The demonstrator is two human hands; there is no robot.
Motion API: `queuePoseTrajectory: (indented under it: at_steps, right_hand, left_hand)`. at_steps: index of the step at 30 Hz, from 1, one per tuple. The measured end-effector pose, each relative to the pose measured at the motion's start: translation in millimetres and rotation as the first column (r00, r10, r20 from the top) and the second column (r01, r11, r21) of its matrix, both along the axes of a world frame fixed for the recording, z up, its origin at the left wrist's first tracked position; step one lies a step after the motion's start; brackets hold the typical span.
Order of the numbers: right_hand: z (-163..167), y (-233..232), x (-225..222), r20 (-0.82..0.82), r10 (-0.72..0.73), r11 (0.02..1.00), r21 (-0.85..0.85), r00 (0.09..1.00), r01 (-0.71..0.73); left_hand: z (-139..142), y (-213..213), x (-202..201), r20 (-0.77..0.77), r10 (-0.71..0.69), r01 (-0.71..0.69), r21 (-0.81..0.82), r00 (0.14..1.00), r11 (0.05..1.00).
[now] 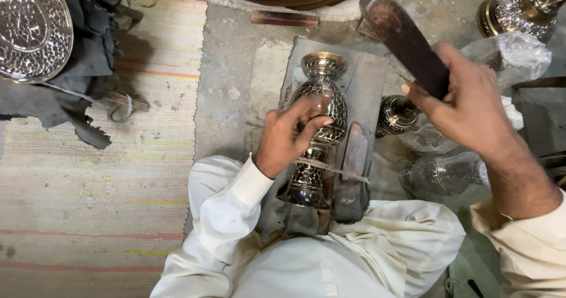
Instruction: The person sits on the floor and uses a hammer and chisel to create a textured pattern on a silver-colored metal vase. They repeatedly strike the chisel against the vase's surface while rotating it to cover different areas.
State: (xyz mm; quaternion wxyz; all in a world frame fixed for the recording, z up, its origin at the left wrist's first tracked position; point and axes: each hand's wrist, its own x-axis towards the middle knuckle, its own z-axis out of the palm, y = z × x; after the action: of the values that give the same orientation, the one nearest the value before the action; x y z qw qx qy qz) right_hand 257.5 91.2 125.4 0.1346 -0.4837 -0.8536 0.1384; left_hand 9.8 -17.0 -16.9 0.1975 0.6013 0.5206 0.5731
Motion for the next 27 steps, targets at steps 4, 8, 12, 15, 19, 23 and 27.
queuePoseTrajectory:
  at_steps: [4, 8, 12, 15, 19, 23, 27]
  right_hand:
    - [-33.4, -12.3, 21.3, -0.341, 0.0, 0.969, -0.233, 0.94, -0.084]
    - [-105.1, -55.1, 38.2, -0.681, -0.318, 0.828, -0.538, 0.66, -0.157]
    - [-172.6, -99.1, 32.8, -0.607, -0.498, 0.726, -0.682, 0.619, -0.085]
    - [-197.2, -130.4, 21.8, -0.628, -0.336, 0.786, -0.598, 0.702, -0.159]
    - [-209.0, -160.7, 5.0, -0.54, -0.324, 0.831, -0.555, 0.777, -0.039]
    - [-211.4, -166.0, 0.9, -0.559, -0.313, 0.83, -0.554, 0.767, -0.065]
    - [-219.0, -166.1, 0.4, -0.621, -0.382, 0.779, -0.614, 0.685, -0.123]
  left_hand:
    - [-15.0, -13.6, -4.3, 0.347, -0.028, 0.004, 0.068, 0.938, 0.998]
    - [-36.1, -51.4, 6.3, 0.688, -0.197, 0.175, 0.102, 0.698, 0.979]
    - [-55.1, -85.6, 20.5, 0.76, -0.16, 0.294, -0.043, 0.63, 0.955]
    - [-61.1, -93.5, 25.2, 0.753, -0.163, 0.331, -0.077, 0.637, 0.94]
    - [-60.0, -88.8, 26.4, 0.717, -0.186, 0.364, -0.1, 0.671, 0.926]
    - [-55.8, -89.6, 27.8, 0.716, -0.2, 0.369, -0.086, 0.669, 0.926]
    - [-52.1, -94.4, 31.0, 0.695, -0.218, 0.363, -0.066, 0.685, 0.929]
